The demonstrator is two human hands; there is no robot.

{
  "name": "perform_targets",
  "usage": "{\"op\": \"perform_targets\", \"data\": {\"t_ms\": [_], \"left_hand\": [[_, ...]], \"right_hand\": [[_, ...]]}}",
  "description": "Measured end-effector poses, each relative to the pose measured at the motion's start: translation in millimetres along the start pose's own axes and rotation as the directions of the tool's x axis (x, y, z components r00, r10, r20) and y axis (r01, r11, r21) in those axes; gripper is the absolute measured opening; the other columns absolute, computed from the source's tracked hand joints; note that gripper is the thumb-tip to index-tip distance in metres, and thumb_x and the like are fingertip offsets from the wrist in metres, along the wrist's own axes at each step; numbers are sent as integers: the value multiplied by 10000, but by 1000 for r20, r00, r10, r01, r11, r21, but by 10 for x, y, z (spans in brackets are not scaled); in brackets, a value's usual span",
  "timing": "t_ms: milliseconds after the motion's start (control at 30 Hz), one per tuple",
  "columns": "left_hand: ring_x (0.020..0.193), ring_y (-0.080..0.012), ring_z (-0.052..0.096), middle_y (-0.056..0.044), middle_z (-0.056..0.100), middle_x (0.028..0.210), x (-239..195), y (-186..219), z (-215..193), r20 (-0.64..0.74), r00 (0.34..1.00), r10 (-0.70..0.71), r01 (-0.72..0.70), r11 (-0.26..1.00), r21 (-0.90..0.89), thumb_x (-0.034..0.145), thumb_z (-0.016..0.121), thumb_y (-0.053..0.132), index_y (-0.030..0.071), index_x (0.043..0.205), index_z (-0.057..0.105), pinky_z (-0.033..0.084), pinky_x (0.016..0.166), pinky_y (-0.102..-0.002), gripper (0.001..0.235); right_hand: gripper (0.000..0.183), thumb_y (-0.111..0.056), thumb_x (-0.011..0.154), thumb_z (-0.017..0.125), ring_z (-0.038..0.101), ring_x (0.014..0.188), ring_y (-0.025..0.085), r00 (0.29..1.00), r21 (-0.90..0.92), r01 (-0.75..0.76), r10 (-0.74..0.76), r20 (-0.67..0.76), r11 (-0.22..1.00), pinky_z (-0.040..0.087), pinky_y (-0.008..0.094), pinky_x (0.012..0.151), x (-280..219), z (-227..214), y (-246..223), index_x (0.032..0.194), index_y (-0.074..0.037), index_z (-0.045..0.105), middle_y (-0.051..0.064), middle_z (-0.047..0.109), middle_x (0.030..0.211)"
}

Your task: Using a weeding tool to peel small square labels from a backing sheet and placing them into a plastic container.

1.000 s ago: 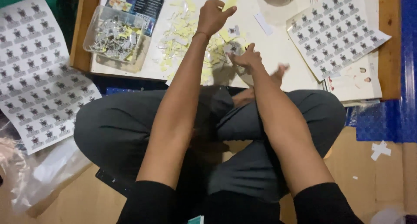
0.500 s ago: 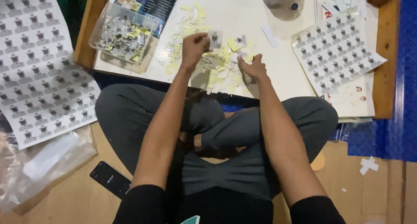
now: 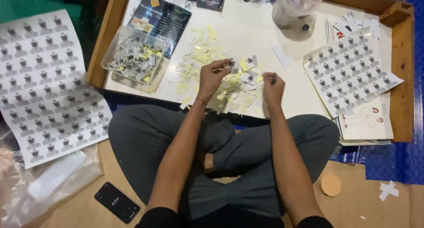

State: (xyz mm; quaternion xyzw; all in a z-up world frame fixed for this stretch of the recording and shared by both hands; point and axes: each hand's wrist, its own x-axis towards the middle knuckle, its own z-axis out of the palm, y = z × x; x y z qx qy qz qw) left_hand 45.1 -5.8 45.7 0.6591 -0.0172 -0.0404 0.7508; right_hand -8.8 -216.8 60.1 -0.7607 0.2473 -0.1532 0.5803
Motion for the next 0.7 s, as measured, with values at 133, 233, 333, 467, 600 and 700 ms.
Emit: {"op": "perform_targets", "data": {"t_ms": [133, 233, 333, 467, 600, 700], "left_hand": [[814, -87, 628, -65, 745, 893, 4, -217, -19, 12, 1000, -11, 11, 1000, 7, 943, 812, 134, 165, 1211, 801, 575, 642, -325, 270], [950, -240, 737, -162, 761, 1136, 36, -184, -16, 60, 998, 1, 3, 998, -65, 903, 857, 110, 135, 1206, 802, 639, 791, -396, 310], [966, -245, 728, -172, 761, 1141, 83, -198, 60, 42, 999, 5, -3, 998, -57, 898, 850, 102, 111, 1194, 793, 634, 798, -394, 301], [987, -254, 753, -115, 790, 1084, 158, -269, 97, 26, 1000, -5, 5, 1000, -1, 930, 815, 109, 143, 1138, 823, 622, 825, -410, 211], [996, -303, 761, -161, 787, 1057, 243, -315, 179, -69, 997, 35, -40, 997, -68, 935, 816, 97, 100, 1144, 818, 630, 869, -437, 209], [998, -269, 759, -182, 784, 1068, 222, -109, 258, -134, 991, 6, -29, 985, -170, 937, 814, 113, 67, 1127, 807, 630, 898, -420, 195]], "right_hand": [[239, -353, 1009, 687, 474, 586, 37, 950, 71, -77, 52, 307, 995, 422, 164, 500, 5, 229, -112, 1024, -120, 741, -28, 538, 729], [291, -227, 944, 808, 563, 633, 117, 856, 19, 129, -121, 503, 991, 479, 274, 534, 137, 371, -51, 1063, 23, 717, 95, 632, 750], [215, -256, 967, 788, 548, 653, 69, 843, 20, 224, -204, 498, 974, 413, 243, 571, 246, 424, -77, 933, -47, 749, 49, 636, 683], [309, -316, 1000, 772, 511, 597, 68, 878, 31, 245, -235, 418, 969, 380, 231, 572, 224, 577, -88, 802, -87, 713, 22, 560, 587], [316, -389, 1031, 698, 559, 664, 74, 917, 33, 149, -151, 369, 988, 441, 252, 615, 235, 559, -175, 1063, -79, 749, 37, 626, 710], [270, -184, 1060, 586, 572, 686, 93, 898, 80, 106, -130, 420, 991, 480, 259, 641, 294, 522, -134, 1264, -44, 694, 43, 585, 767]]}}
